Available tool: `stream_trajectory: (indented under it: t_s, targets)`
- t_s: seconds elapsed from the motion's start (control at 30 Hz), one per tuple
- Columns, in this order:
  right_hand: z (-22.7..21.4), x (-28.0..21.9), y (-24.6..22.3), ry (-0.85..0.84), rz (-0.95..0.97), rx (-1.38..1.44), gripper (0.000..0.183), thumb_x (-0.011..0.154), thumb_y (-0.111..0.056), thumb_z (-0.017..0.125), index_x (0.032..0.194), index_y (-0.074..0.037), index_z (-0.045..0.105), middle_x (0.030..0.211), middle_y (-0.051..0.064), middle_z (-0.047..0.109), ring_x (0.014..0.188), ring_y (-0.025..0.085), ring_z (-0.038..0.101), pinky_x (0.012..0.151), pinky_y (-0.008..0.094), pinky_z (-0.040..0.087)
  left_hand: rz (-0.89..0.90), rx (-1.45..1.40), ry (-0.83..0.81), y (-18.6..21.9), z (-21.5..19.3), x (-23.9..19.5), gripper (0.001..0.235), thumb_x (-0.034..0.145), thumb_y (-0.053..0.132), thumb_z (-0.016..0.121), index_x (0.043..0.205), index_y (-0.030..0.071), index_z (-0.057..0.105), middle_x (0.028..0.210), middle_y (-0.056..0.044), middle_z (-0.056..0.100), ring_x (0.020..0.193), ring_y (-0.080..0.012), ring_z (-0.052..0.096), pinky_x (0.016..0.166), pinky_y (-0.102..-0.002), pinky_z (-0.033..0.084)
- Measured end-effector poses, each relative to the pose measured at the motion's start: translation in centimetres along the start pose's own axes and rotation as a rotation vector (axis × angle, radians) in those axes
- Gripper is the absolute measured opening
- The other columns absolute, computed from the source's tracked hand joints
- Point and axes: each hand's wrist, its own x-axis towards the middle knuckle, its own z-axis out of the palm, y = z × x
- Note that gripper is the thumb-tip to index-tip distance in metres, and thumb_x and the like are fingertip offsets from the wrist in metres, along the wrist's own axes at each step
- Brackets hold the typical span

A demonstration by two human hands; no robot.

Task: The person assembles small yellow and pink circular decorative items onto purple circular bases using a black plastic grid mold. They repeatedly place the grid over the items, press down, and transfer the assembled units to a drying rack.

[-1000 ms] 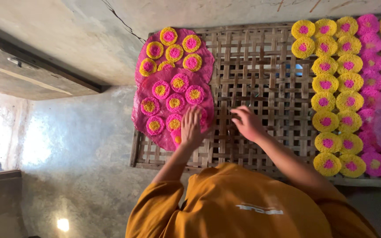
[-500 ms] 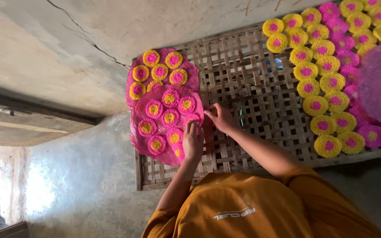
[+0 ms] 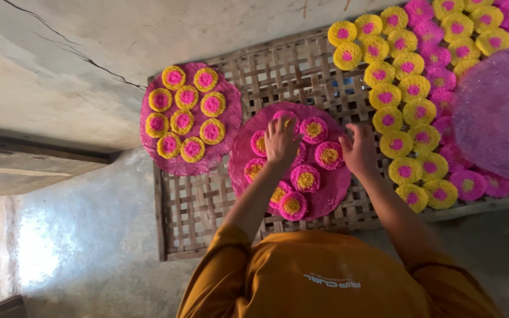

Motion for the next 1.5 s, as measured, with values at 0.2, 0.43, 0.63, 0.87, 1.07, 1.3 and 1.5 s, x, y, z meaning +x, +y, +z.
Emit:
stream_trajectory:
  t_s: [0.2,0.43,0.63,0.87,1.07,1.3,1.5]
  targets:
    - [2.5,0.8,1.3,-0.131,0.153,0.269,0.014,0.097,-0.013,0.067,0.108,-0.004,0.070,0.094,0.011,0.069,0.081,0.023,0.068,0.071,0.038,0.054,0.082,0.106,-0.077,0.8,4.9,3.9,0.057,0.092,0.040,0.072,0.138,0.011,0.052,0.134,-0.011,0.062,0.132,-0.0342,0.052,0.109,-0.052,0.039]
    - [5.2,3.3,3.9,-0.327,0.985,1.465,0.018,0.103,-0.016,0.060,0.109,-0.002,0.069,0.099,0.006,0.070,0.089,0.017,0.070,0.085,0.036,0.063,-0.070,-0.748,-0.216,5.5,2.6,3.5,0.057,0.082,0.023,0.078,0.128,0.006,0.049,0.111,-0.014,0.072,0.095,-0.0304,0.073,0.080,-0.046,0.061]
    - [4.8,11.2,9.6,-0.247,0.918,1.045,0.026,0.098,-0.010,0.063,0.123,-0.004,0.066,0.114,0.011,0.071,0.102,0.019,0.071,0.090,0.036,0.060,-0.184,-0.155,-0.044,-0.6,-0.5,4.4,0.061,0.091,0.026,0.078,0.136,0.003,0.045,0.133,-0.022,0.055,0.123,-0.0375,0.053,0.097,-0.048,0.049]
    - [8.1,15.8,12.9,-0.135,0.213,-0.006,0.035,0.089,-0.006,0.070,0.123,-0.004,0.061,0.114,0.017,0.065,0.109,0.035,0.063,0.092,0.047,0.052,-0.282,-0.107,-0.146,-5.1,-0.3,3.8,0.065,0.082,0.027,0.079,0.138,0.009,0.050,0.134,-0.015,0.058,0.124,-0.0359,0.056,0.097,-0.047,0.053]
    - [6.1,17.1,10.2,-0.032,0.073,-0.289,0.044,0.081,-0.007,0.073,0.122,-0.003,0.057,0.116,0.023,0.056,0.110,0.044,0.055,0.088,0.051,0.049,-0.307,-0.060,-0.201,-6.2,0.7,4.9,0.055,0.082,0.032,0.082,0.123,0.007,0.055,0.117,-0.017,0.066,0.111,-0.0368,0.065,0.090,-0.048,0.055]
    - [3.9,10.0,5.3,-0.563,0.766,0.778,0.033,0.105,-0.036,0.056,0.112,-0.007,0.069,0.098,0.013,0.069,0.087,0.025,0.064,0.081,0.043,0.054,-0.226,-0.729,-0.218,0.6,1.7,6.4,0.047,0.085,0.018,0.078,0.122,0.006,0.052,0.108,-0.014,0.074,0.095,-0.0248,0.076,0.082,-0.035,0.064]
    - [4.2,6.8,9.2,-0.362,0.846,1.209,0.028,0.095,-0.015,0.062,0.121,-0.006,0.068,0.117,0.013,0.071,0.105,0.021,0.070,0.093,0.039,0.060,-0.005,-0.700,-0.238,7.4,1.1,4.2,0.049,0.088,0.021,0.076,0.122,-0.001,0.050,0.116,-0.016,0.064,0.102,-0.0278,0.071,0.086,-0.039,0.064]
